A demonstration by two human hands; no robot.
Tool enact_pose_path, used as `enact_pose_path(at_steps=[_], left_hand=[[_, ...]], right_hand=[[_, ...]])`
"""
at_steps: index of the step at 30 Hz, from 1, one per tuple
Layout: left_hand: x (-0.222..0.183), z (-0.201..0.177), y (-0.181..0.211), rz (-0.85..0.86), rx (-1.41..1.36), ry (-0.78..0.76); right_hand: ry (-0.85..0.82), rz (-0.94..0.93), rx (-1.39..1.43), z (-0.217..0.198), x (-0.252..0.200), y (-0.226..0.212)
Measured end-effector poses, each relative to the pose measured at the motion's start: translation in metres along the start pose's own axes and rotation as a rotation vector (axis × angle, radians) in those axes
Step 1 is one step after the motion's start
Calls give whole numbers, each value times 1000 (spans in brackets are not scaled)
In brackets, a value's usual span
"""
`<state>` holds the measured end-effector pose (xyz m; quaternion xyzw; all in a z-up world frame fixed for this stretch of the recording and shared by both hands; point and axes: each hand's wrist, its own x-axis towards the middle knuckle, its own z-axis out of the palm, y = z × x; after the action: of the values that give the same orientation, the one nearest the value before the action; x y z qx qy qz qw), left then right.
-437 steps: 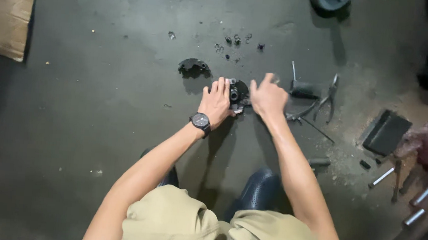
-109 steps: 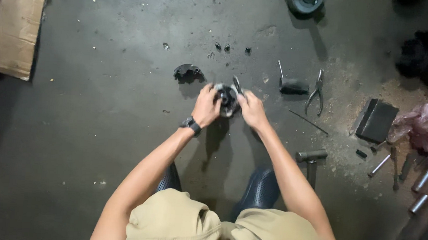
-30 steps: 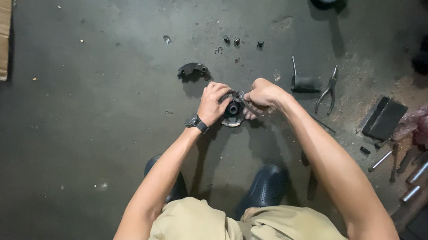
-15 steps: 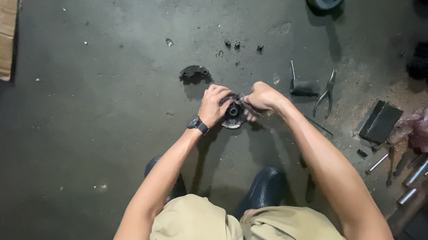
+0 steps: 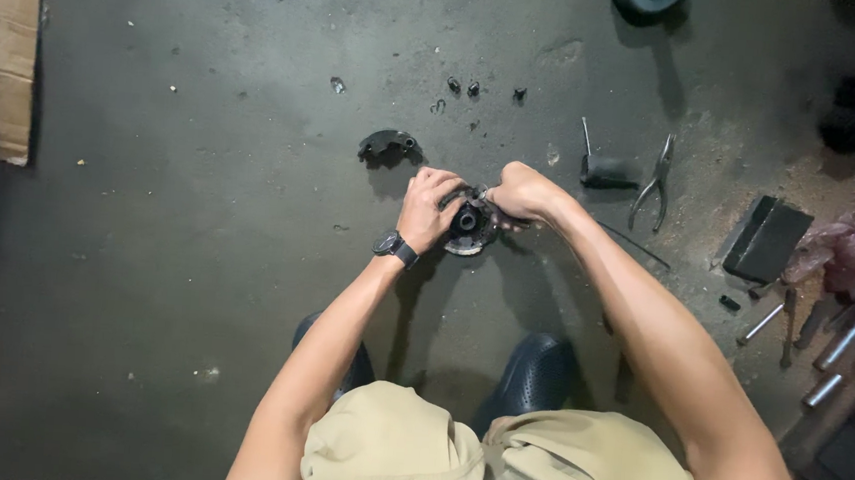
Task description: Assembling and repairing motorcycle clutch or engine parts on a floor using hand tools.
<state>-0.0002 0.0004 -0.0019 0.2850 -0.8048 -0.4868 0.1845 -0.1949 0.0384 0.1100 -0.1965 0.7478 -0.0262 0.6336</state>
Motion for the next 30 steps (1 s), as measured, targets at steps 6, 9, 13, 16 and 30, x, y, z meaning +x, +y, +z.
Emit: enact_pose_path(at_steps=[6, 9, 13, 16, 30], left_hand=[[0, 1, -2, 7, 7, 2], [-2, 2, -2, 3, 6, 5], [-3, -1, 8, 32, 62, 16], [-23, -13, 32, 62, 312, -20], [-19, -18, 65, 41, 672, -190]], right_hand=[[13, 42, -111, 2, 7, 8], [29, -8, -33, 7, 16, 21], [37, -49, -25, 8, 12, 32], [146, -186, 5, 13, 1, 41], [1074, -745, 98, 23, 17, 65]])
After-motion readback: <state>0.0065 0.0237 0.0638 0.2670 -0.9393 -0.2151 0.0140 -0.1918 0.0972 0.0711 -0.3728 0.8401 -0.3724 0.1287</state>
